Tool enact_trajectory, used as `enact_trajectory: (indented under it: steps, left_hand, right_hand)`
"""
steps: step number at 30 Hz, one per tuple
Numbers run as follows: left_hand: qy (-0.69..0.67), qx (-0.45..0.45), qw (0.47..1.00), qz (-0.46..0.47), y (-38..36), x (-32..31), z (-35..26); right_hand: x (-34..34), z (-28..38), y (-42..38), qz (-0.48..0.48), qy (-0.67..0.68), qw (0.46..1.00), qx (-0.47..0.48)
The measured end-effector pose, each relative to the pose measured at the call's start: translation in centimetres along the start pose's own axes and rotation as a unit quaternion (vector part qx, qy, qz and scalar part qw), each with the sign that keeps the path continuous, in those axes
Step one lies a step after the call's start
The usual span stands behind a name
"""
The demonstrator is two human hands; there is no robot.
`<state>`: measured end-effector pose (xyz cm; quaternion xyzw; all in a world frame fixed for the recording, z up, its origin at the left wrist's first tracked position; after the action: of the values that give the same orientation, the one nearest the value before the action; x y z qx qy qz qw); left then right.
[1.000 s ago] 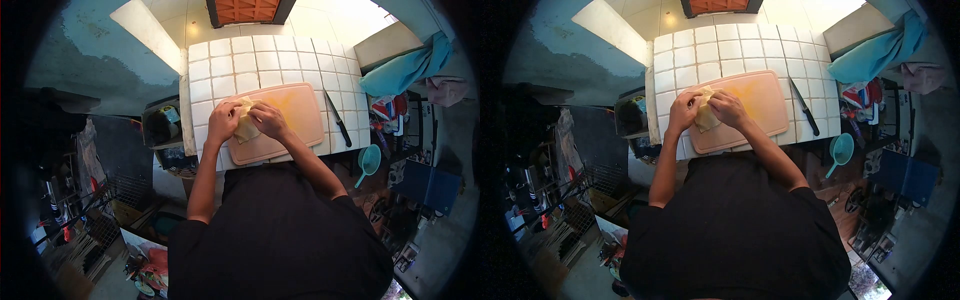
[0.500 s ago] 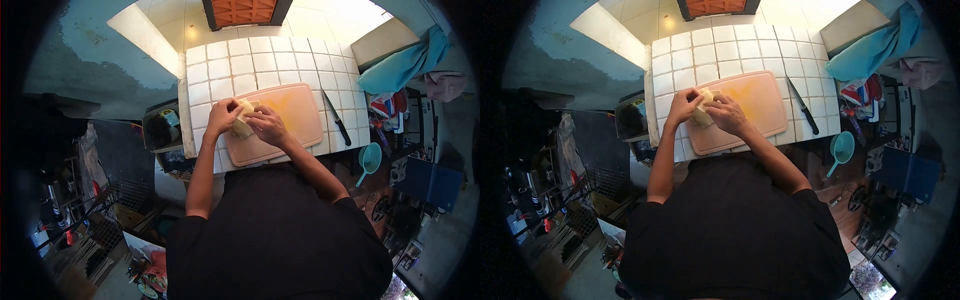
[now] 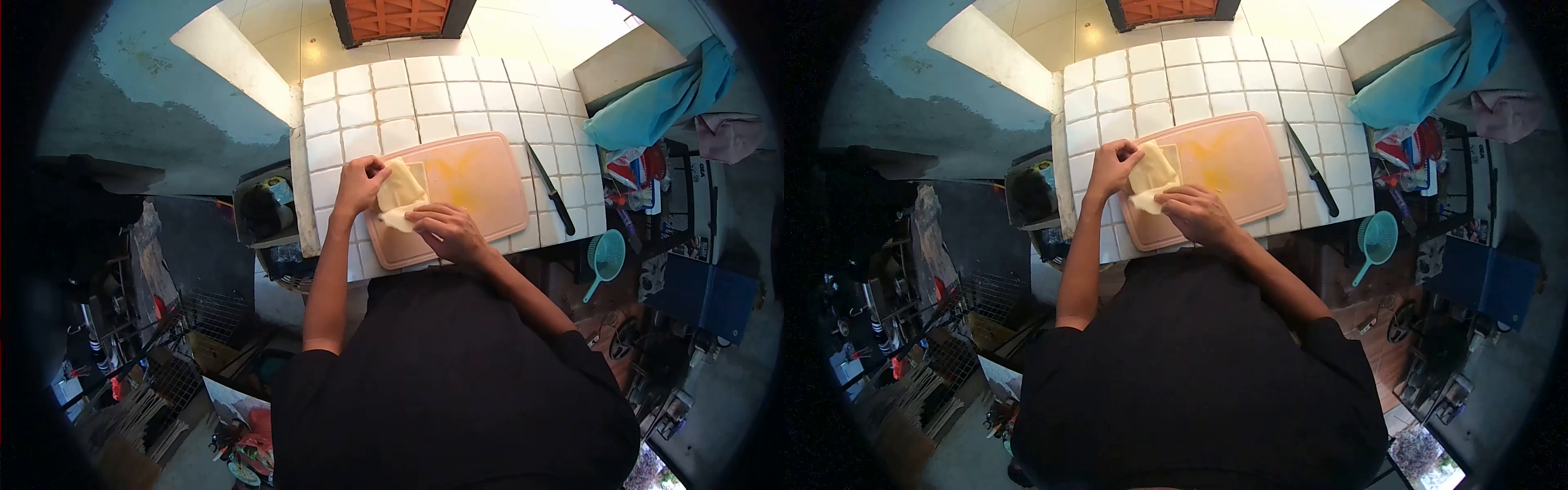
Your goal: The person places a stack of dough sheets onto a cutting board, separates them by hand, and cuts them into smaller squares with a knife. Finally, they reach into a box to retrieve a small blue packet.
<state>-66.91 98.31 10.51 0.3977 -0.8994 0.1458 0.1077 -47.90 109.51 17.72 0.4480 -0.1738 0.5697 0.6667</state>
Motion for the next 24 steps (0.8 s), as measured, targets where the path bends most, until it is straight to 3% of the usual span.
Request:
enact_trajectory:
  steps: [9,17,20,22,23,24]
  left_hand:
    - [0.024,-0.009,1.0,0.007,-0.2,0.2,-0.2]
    - [0.035,0.007,0.999,-0.02,-0.5,0.6,-0.6]
    - [0.123,0.03,0.991,-0.04,-1.0,0.4,-2.5]
    - [0.209,-0.082,0.96,-0.171,-2.4,-0.1,-4.7]
    - [0.207,-0.079,0.96,-0.171,-3.1,-0.9,-5.3]
    - [0.097,-0.092,0.986,-0.104,-4.0,-2.5,-6.0]
  right_hand:
    - [4.5,0.0,-1.6,-0.017,0.194,0.966,-0.168]
    - [7.1,-1.0,-2.7,0.0,0.186,0.966,-0.178]
    - [8.7,-1.7,-2.9,0.001,0.171,0.966,-0.196]
    - [9.6,-2.4,-2.9,0.019,0.143,0.96,-0.241]
    - [10.0,-2.7,-2.8,0.023,0.144,0.959,-0.242]
    - [10.3,-3.1,-2.6,0.011,0.133,0.962,-0.238]
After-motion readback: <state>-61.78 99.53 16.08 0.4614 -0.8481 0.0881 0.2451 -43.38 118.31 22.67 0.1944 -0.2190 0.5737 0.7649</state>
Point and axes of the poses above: each hand's wrist, its own y-axis towards the middle knuckle, its own x-axis out of the back of the hand, z = x × y, the point moved 4 cm from there along y, towards the middle knuckle, and after that the axes turned 7 degrees about -y, right-handed, at the moved point
